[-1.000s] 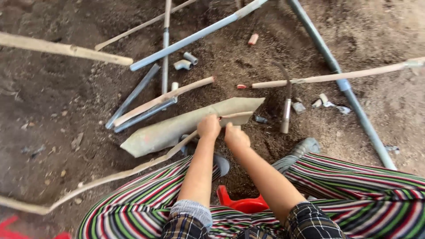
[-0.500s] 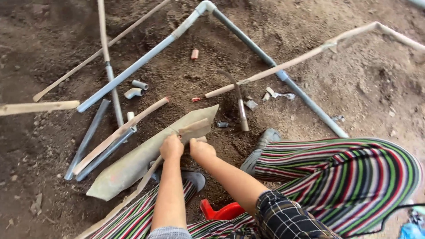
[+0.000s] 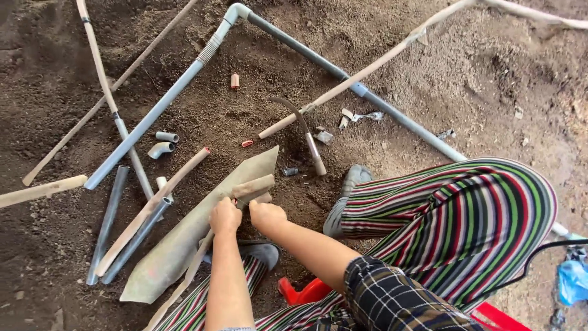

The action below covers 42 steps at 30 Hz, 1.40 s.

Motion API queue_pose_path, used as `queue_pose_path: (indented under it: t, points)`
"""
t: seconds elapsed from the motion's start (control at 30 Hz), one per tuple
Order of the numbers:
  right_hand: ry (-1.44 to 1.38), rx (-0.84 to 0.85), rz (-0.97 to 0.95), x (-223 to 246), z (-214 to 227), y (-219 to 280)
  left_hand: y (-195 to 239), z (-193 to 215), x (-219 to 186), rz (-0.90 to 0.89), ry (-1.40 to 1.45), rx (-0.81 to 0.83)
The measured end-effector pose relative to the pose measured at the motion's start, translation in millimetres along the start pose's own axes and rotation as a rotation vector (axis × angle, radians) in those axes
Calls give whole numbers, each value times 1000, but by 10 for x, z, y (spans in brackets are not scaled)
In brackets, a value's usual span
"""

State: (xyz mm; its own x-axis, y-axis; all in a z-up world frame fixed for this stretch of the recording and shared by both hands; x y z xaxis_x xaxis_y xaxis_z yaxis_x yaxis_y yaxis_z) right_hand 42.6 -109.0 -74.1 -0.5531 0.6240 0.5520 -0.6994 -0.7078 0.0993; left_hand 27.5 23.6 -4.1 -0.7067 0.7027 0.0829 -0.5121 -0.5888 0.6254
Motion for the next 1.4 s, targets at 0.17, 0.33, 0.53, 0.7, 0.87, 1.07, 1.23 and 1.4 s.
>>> queue_pose_path:
  t: [0.17,0.33,0.53,0.7,0.87,1.07,1.23,1.4]
  points:
    - [-131,67,18,241,622,245,135,148,22,30,92,-46]
    - [-408,407,-173,116,819,495,-124,364,181,67,84,-90]
    - [-134,242,8,137,685,496,-416,150,568,59,93,-276]
    - [29,243,-47,-373,800,246,-34,808,565,127,388,-558]
    - [90,226,-99,-395,1181,95,-90,707,765,206,601,-687]
    - [267,224,-161,-877,984,-28,104,287,802,363,1005,-872]
    - [331,272,-194,-878,954,-72,0,-274,445,456,1336,-528]
    - [239,302,-165,-668,1086,-160,-102,-629,70,407,1510,-341]
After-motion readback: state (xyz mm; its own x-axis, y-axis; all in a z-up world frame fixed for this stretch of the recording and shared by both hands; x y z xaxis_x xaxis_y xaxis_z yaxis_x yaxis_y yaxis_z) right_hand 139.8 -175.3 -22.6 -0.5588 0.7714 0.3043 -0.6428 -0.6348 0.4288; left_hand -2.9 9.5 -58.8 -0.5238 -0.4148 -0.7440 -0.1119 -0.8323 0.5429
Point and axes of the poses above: each hand's wrist, its own y-axis away from the middle knuckle, its own z-axis out of the back of the hand, x = y × z, the point moved 5 cm from there along -y, towards the middle knuckle, and after that the axes turned 11 degrees about -y, right-handed, at the moved point
